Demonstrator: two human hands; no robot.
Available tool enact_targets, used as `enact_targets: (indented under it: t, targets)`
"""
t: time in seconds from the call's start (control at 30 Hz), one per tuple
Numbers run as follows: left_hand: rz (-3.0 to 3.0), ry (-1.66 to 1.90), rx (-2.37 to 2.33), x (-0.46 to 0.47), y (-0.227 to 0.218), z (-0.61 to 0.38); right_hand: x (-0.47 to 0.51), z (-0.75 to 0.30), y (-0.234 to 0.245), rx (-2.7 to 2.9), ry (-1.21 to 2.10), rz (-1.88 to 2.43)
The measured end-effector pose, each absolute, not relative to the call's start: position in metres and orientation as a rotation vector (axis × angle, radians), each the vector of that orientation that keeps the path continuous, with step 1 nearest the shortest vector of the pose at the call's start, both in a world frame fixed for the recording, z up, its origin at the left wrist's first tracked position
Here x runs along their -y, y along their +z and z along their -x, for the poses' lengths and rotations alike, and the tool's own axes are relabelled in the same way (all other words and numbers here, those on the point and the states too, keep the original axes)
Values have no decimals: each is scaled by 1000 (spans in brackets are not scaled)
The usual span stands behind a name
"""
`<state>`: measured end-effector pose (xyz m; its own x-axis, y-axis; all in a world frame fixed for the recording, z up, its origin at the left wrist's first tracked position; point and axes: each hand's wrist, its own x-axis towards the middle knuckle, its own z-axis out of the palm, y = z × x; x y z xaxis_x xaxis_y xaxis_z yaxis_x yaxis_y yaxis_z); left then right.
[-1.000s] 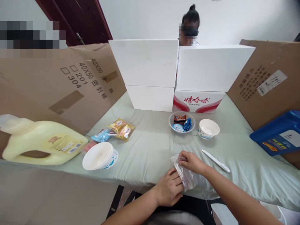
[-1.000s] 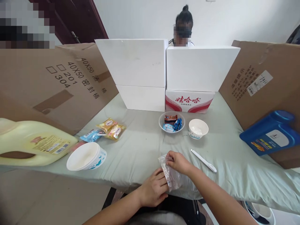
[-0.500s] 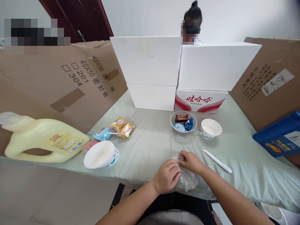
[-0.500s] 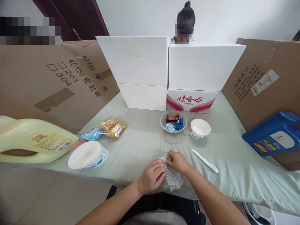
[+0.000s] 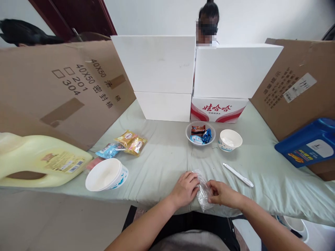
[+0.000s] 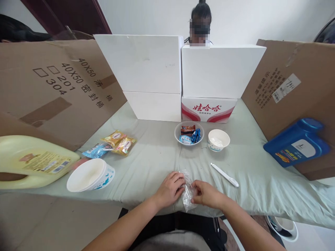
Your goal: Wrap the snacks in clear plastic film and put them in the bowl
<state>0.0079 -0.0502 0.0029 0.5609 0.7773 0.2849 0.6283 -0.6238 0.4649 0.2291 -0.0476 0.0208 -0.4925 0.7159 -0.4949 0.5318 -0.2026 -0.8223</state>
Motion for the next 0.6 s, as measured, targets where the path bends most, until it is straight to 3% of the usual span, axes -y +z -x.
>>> enact_targets:
  t: [0.1, 0.27, 0.37, 0.47, 0.6]
  targets:
    - [-2541, 640, -1138, 49, 3, -8, 57, -234, 20, 1794, 1852, 1477]
    - [-2563, 642, -1153, 49, 1, -10, 72, -242, 25, 1967, 1469, 1659]
    - [-2551, 631, -1167, 49, 1, -10, 86, -244, 31, 2044, 964, 1745]
    - [-2561, 620, -1175, 49, 0, -10, 98, -239, 36, 2222, 280, 1534]
    - [-2600, 621, -1173, 52, 0, -11, 107, -228, 27, 2604, -53, 1054]
